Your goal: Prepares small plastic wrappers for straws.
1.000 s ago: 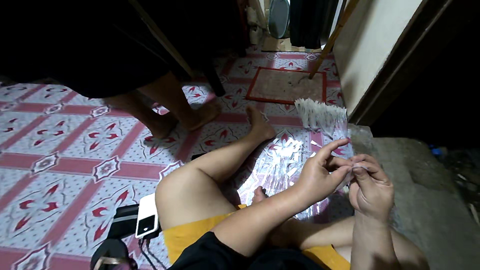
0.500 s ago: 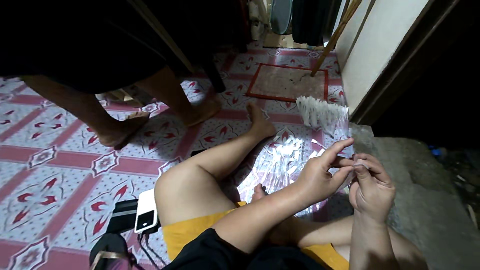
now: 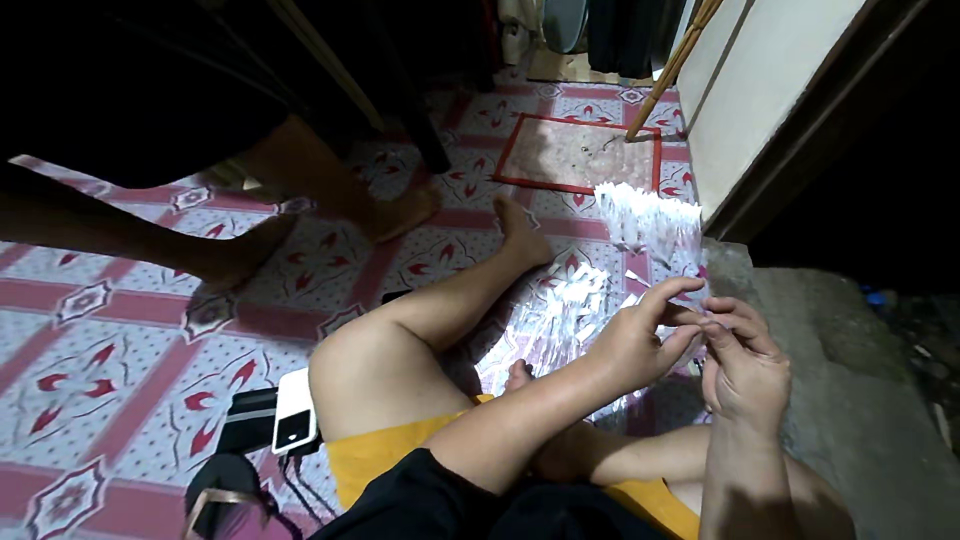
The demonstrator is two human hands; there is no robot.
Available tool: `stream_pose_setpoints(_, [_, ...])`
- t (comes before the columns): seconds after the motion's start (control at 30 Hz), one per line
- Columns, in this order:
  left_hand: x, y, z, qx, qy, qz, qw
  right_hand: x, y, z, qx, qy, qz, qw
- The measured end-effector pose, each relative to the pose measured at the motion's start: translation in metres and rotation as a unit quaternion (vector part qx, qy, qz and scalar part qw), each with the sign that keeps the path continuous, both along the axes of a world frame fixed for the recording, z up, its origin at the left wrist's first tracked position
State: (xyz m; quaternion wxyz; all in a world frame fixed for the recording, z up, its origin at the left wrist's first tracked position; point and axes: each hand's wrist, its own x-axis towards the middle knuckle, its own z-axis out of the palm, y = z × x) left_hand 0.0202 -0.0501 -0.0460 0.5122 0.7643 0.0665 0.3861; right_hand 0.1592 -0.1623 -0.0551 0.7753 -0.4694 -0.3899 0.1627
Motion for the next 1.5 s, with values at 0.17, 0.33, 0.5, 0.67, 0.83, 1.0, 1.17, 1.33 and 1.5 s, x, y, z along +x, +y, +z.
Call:
stream_pose_setpoints(0.17, [0.015, 0.004, -0.04, 0.0, 0.058, 0.052, 0.997, 0.013, 0.001, -0.028, -0.043, -0.07, -0.02, 0.996])
stream_pose_setpoints(0.33, [-0.015, 0.03, -0.027, 0.145, 0.327, 0.078, 0.931, 0.067, -0.017, -0.078, -0.044, -0.037, 0.022, 0.998])
stream_pose_setpoints(0.5, [-0.067, 0.081, -0.067, 0.251, 0.464, 0.053, 0.848, 0.088, -0.034, -0.088, -0.012, 0.019, -0.008, 1.0])
stream_pose_setpoints(0.67, [-0.082, 0.051, -0.043, 0.188, 0.551, -0.105, 0.807, 0.052, -0.026, -0.04, 0.001, 0.026, -0.032, 0.999])
stream_pose_setpoints(0.83, [-0.068, -0.005, -0.015, 0.093, 0.65, -0.136, 0.742, 0.049, -0.025, -0.04, -0.009, 0.011, -0.031, 0.999])
stream_pose_setpoints(1.0, [-0.082, 0.022, -0.205, 0.381, 0.376, -0.184, 0.824, 0.07, -0.031, -0.06, -0.019, 0.012, -0.019, 1.0])
stream_pose_setpoints(1.17, [-0.091, 0.054, -0.156, 0.337, 0.435, -0.094, 0.83, 0.073, -0.028, -0.065, -0.033, 0.004, 0.0, 0.999])
stream_pose_setpoints(1.33, [-0.09, 0.088, -0.168, 0.23, 0.443, 0.067, 0.864, 0.074, -0.016, -0.085, -0.081, -0.024, 0.033, 0.996])
stream_pose_setpoints(1.5, [-0.082, 0.09, -0.126, -0.092, 0.321, 0.183, 0.925, 0.031, 0.001, -0.053, -0.188, -0.001, 0.053, 0.981])
